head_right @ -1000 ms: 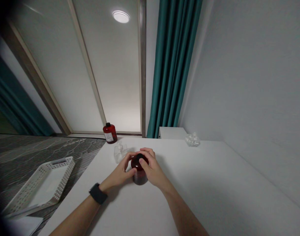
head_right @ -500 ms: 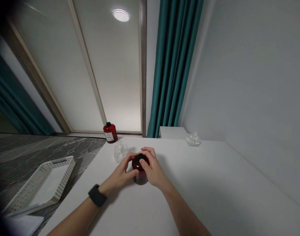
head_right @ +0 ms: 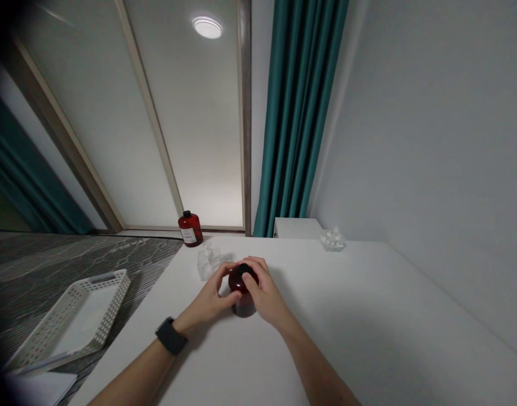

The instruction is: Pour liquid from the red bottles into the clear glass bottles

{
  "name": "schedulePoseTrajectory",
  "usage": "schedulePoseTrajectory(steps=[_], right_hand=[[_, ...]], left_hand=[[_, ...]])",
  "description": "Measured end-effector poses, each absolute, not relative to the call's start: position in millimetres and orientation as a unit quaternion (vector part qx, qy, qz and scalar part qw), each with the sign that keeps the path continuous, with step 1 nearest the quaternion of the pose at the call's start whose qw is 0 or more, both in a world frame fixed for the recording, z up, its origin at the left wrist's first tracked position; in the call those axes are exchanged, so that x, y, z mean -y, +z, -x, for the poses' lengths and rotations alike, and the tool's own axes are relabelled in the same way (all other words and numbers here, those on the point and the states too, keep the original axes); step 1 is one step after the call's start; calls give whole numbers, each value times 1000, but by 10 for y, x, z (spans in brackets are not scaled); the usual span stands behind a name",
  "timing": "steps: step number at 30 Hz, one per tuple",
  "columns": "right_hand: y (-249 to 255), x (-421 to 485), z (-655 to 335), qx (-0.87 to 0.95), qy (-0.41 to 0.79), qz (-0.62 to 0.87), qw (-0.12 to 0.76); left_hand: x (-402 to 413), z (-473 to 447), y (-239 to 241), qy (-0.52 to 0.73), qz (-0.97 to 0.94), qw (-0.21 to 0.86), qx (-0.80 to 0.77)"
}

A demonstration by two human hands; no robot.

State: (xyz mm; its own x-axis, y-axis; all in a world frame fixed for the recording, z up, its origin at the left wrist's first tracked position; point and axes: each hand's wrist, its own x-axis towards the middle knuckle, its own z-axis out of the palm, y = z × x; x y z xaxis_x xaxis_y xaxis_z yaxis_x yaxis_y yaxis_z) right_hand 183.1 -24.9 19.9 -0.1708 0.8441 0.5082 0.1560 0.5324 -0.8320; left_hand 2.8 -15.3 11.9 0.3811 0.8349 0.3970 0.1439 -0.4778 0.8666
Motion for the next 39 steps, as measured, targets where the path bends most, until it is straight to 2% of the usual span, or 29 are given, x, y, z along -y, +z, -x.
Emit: schedulePoseTrajectory(steps=[9, 15, 24, 34, 39], right_hand=[[244, 225, -1891, 704, 346, 356, 508], [194, 230, -1875, 705, 326, 381, 501], [144, 270, -1884, 704, 303, 373, 524], [101, 174, -2107, 655, 379, 377, 534], [136, 104, -2241, 632, 348, 407, 560]], left_hand=[[157, -23, 115, 443, -727, 417, -319], [202, -52, 115, 453, -731, 392, -328], [215, -98, 108, 466, -711, 393, -350], [230, -58, 184, 487, -712, 388, -324], [256, -45, 228, 482, -723, 375, -323]])
